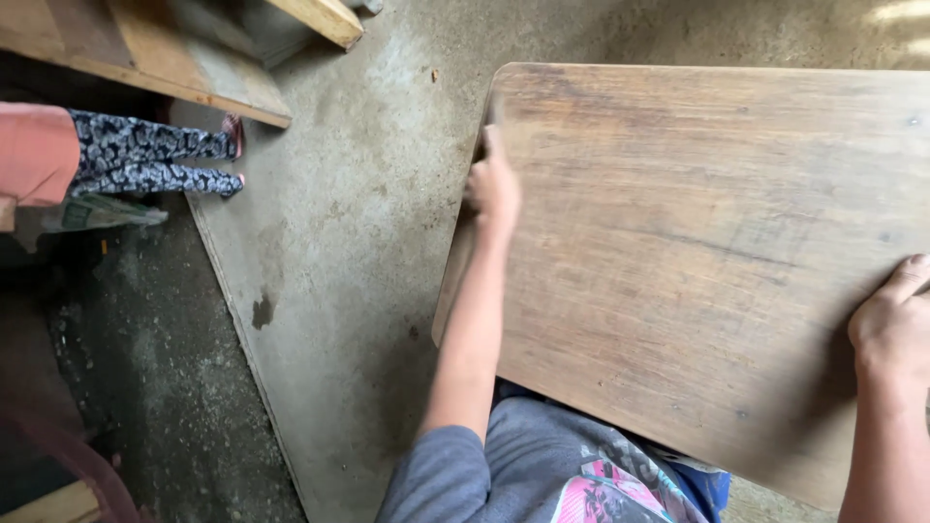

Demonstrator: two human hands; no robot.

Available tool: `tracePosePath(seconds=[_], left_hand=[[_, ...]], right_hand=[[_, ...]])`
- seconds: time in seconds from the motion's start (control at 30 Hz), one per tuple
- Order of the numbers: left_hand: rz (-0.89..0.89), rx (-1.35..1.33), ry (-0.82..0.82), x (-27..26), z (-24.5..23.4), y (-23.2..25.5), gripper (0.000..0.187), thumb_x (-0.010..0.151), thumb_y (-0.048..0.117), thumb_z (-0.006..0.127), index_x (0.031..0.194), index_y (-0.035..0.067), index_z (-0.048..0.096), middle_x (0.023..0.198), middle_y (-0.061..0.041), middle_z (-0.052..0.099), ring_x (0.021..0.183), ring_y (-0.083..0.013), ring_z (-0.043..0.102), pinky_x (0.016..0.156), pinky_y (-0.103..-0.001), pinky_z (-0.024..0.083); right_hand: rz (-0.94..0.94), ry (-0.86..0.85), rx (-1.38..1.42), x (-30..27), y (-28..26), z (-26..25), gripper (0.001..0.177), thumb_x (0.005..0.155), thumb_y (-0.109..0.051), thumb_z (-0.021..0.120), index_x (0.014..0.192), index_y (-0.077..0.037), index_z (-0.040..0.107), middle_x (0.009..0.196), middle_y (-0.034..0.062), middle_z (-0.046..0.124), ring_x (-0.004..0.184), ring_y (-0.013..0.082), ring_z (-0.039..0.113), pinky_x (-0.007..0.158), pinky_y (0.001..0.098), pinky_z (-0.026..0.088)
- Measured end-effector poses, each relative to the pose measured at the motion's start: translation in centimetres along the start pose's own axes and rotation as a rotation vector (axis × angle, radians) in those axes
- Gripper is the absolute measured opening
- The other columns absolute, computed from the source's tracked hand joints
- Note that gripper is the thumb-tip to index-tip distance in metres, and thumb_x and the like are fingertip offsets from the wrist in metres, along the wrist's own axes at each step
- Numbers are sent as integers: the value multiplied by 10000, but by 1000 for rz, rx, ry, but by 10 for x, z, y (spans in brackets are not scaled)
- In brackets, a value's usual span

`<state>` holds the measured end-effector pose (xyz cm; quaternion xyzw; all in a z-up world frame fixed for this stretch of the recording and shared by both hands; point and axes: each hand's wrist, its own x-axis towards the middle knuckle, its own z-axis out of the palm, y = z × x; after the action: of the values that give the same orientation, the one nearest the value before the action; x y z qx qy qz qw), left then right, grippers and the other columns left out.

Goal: Scraping the top surface and edges of a wooden table with a knife

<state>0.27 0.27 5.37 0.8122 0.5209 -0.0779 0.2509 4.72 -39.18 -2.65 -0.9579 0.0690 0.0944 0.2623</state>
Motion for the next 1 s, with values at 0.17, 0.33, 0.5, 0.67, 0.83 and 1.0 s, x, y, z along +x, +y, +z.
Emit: tracePosePath(seconds=[0.17, 0.33, 0.5, 0.67, 0.83, 1.0], left_hand=[[-21, -724, 10, -97, -30, 90, 621, 779, 505, 132, 1304, 216, 294, 1257, -119, 441, 841, -216, 594, 712, -296, 432], [712, 230, -381, -139, 145, 108, 598, 832, 70, 250, 1381, 233, 76, 957, -165, 596, 775, -355, 596, 635, -471, 462], [706, 51, 70, -83, 45, 66, 226, 915, 56, 322, 1139, 79, 309, 579, -100, 506, 459, -217, 462, 395, -347, 357], [128, 82, 26, -35, 57, 32, 568, 827, 74, 250, 1342, 290, 146, 941, -207, 544, 859, -411, 530, 706, -573, 378], [615, 99, 20, -124, 105, 102, 429, 906, 98, 340, 1322, 115, 232, 625, -145, 579, 467, -295, 557, 380, -437, 433], [318, -48, -390, -125, 21, 127, 564, 761, 351, 187, 1243, 66, 246, 1029, -231, 535, 911, -353, 539, 732, -434, 440]], right_hand=[[128, -13, -16, -13, -49, -34, 555, 1038, -391, 217, 1159, 87, 472, 977, 358, 538, 797, 564, 491, 628, 595, 363], [64, 71, -200, -18, -34, -27, 497, 1096, -383, 322, 962, 47, 533, 795, 363, 574, 690, 539, 533, 601, 580, 383], [83, 40, -145, -14, -37, -30, 502, 1094, -396, 302, 964, 36, 522, 829, 329, 579, 705, 529, 530, 567, 586, 380], [157, -25, -30, -19, -57, -39, 541, 1024, -416, 219, 1136, 47, 476, 966, 324, 550, 767, 551, 503, 581, 607, 369], [63, 18, -23, -13, -33, -25, 558, 1055, -404, 224, 1140, 68, 509, 964, 308, 567, 784, 506, 521, 621, 532, 387], [59, -14, -12, -11, -27, -22, 589, 1059, -401, 201, 1151, 103, 492, 990, 343, 541, 825, 529, 495, 671, 536, 362]])
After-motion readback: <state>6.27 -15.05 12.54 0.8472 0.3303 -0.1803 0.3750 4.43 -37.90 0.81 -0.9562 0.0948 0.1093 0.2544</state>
